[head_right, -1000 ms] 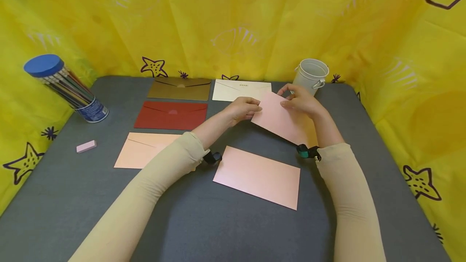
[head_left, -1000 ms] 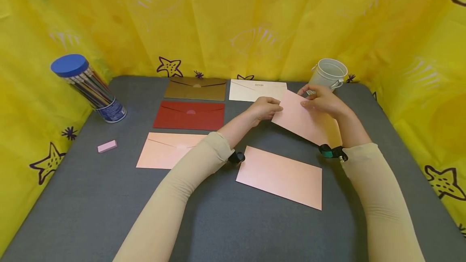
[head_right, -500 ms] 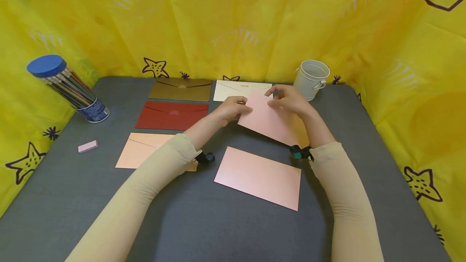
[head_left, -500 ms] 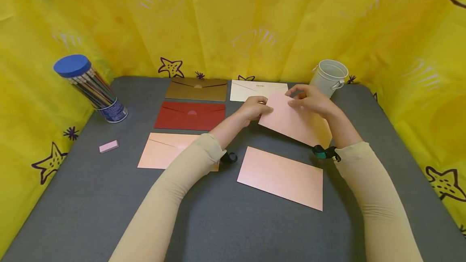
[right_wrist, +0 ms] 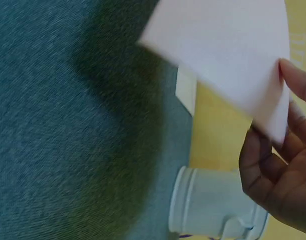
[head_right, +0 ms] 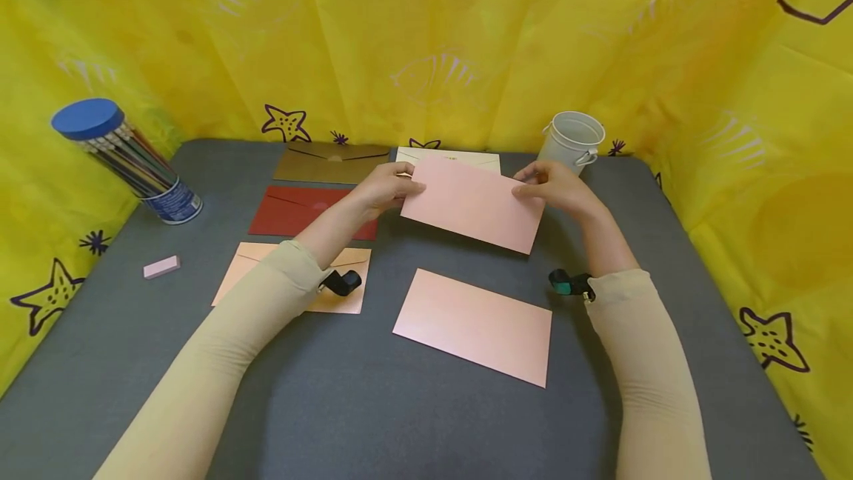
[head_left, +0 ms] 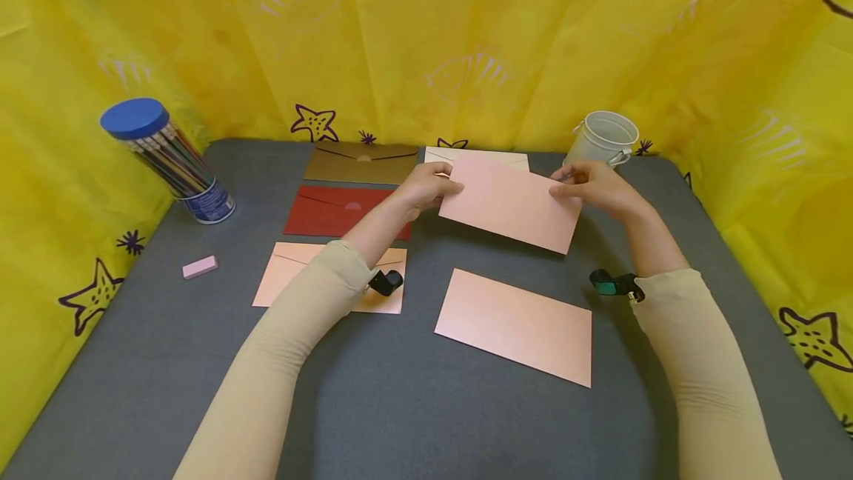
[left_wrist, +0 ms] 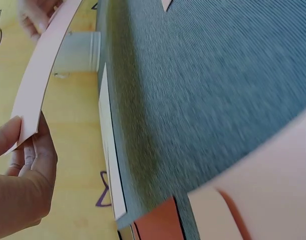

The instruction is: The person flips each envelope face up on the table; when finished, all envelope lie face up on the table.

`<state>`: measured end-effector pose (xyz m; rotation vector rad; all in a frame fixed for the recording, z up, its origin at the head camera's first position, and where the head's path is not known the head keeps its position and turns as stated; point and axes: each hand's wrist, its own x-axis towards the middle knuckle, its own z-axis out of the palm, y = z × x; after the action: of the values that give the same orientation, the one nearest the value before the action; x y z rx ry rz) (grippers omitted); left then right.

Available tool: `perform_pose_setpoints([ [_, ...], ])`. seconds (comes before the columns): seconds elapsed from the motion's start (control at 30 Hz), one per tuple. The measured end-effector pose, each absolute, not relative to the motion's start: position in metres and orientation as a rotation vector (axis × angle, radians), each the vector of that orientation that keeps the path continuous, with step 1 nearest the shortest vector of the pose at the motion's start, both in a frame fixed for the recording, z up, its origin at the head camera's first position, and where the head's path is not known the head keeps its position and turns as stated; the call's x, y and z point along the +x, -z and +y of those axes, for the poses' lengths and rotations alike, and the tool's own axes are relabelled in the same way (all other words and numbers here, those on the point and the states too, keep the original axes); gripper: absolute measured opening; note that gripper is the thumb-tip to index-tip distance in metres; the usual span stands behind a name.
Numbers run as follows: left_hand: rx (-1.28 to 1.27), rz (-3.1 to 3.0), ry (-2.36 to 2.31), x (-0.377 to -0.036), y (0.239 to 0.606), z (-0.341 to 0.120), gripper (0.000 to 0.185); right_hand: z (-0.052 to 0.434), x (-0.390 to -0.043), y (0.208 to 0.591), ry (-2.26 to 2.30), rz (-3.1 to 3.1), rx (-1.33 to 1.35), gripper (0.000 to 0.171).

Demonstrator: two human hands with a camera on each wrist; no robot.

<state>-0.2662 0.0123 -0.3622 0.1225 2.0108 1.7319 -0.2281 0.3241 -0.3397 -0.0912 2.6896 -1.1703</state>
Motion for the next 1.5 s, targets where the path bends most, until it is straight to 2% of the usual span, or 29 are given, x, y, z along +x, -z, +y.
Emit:
perform_pose_setpoints([
  [0.2,0.051,1.953,-1.792,-0.269,0.365,-0.002,0.011,0.334,-0.227,0.347,1.259,2.530,-0.112,0.042],
  [0.4,0.044,1.900,-1.835,-0.270,0.367,-0.011,0.012,0.337,-0.226,0.357,1.414,2.364,-0.118,0.008],
  [0.43,0.046,1.892,-1.843,-0.270,0.367,-0.012,0.012,0.337,-0.226,0.357,1.428,2.357,-0.119,0.006],
  [0.53,0.043,1.870,-1.874,-0.271,0.367,-0.014,0.013,0.337,-0.225,0.358,1.449,2.354,-0.112,0.011],
  [0.7,0.029,1.875,-1.894,-0.273,0.369,-0.018,0.014,0.339,-0.224,0.360,1.464,2.315,-0.147,0.006],
  [0.9,0.010,1.892,-1.879,-0.275,0.371,-0.023,0.030,0.341,-0.223,0.361,1.532,2.282,-0.163,0.004],
  [1.07,-0.021,1.867,-1.883,-0.276,0.372,-0.028,0.031,0.342,-0.221,0.360,1.618,2.241,-0.149,0.004],
  [1.5,-0.034,1.882,-1.873,-0.278,0.374,-0.036,0.037,0.346,-0.217,0.362,1.802,2.084,-0.079,0.016],
])
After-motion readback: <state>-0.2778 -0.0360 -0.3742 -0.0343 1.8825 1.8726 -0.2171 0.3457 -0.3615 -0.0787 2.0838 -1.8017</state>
